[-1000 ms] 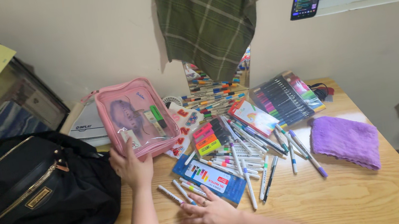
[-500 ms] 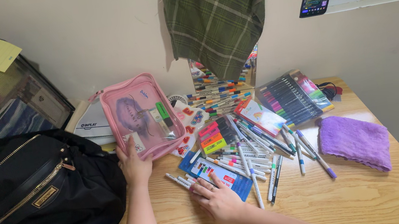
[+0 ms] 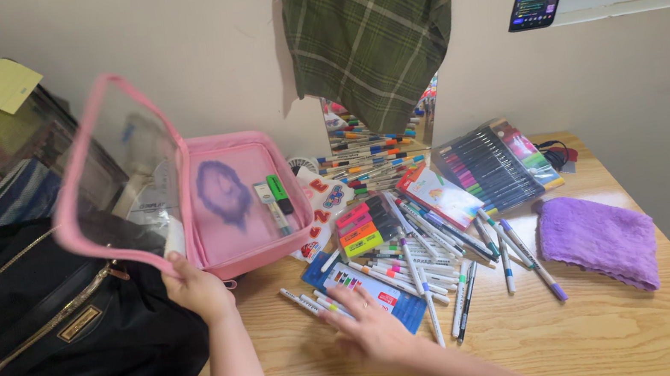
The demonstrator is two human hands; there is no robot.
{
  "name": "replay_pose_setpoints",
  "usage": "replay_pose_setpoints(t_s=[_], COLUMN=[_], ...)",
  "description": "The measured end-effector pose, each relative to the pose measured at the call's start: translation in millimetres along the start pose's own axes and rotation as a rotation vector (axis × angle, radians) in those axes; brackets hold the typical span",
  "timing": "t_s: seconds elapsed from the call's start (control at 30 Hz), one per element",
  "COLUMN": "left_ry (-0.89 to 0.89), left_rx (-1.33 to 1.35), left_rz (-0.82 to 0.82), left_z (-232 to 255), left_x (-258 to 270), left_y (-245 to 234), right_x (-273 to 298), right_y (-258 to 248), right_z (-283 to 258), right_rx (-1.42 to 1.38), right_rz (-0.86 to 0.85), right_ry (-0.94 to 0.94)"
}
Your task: The person organizes stationery on a cluttered desk. They wipe the inside of a pink pencil case with a purple cloth, then pick up and wipe individual markers and pens before placing them inside the case.
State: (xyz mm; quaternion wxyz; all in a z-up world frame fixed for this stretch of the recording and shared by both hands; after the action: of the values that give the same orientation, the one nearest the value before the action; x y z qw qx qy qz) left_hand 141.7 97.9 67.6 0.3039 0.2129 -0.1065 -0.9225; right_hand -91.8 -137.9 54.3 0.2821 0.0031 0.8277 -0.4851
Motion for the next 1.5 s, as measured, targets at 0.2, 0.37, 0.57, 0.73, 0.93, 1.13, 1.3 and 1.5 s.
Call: replay_pose_setpoints(t_s=[0.2, 0.37, 0.57, 0.73, 0.93, 1.13, 1.3, 1.5], left_ry=[-0.071, -0.177, -0.674, -0.631, -0.702, -0.636, -0.334, -0.295], left_rx=[0.443, 0.526, 0.561, 0.621, 0.618, 0.371, 0.028, -0.064], left_rz=[0.064, -0.012, -0.008, -0.199, -0.177, -0.138, -0.278, -0.276], left_z=[47, 100, 64, 21, -41, -62, -50, -60], left_x=[16, 48, 96, 113, 118, 127, 134, 139], left_y=[-23, -34, -23, -10, -6, -11, -6, -9], right_x=[-36, -71, -75, -46, -39, -47, -47, -56], right_y=[-74, -105, -100, -69, -48, -45, -39, -31], right_z=[3, 16, 46, 76, 93, 96, 103, 111], right_rx=[-0.117, -0.135, 0.097, 0.131, 0.170, 0.187, 0.199, 0.391], right_rz=[0.328, 0.385, 0.250, 0.033, 0.005, 0.015, 0.039, 0.055], right_ry=[-0.029, 0.064, 0.411, 0.685, 0.771, 0.850, 0.842, 0.734])
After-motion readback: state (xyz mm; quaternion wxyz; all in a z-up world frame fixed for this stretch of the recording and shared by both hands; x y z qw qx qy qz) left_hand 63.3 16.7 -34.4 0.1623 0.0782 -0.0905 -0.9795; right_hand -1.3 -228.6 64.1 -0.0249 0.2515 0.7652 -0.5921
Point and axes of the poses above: each hand's wrist, its own x-axis away from the middle knuckle, its own y-axis out of the palm, z = x × y, the point moved 9 cm from there along -x, towards the middle knuckle, and after that the axes turned 2 degrees about z, right-handed, at the moved point
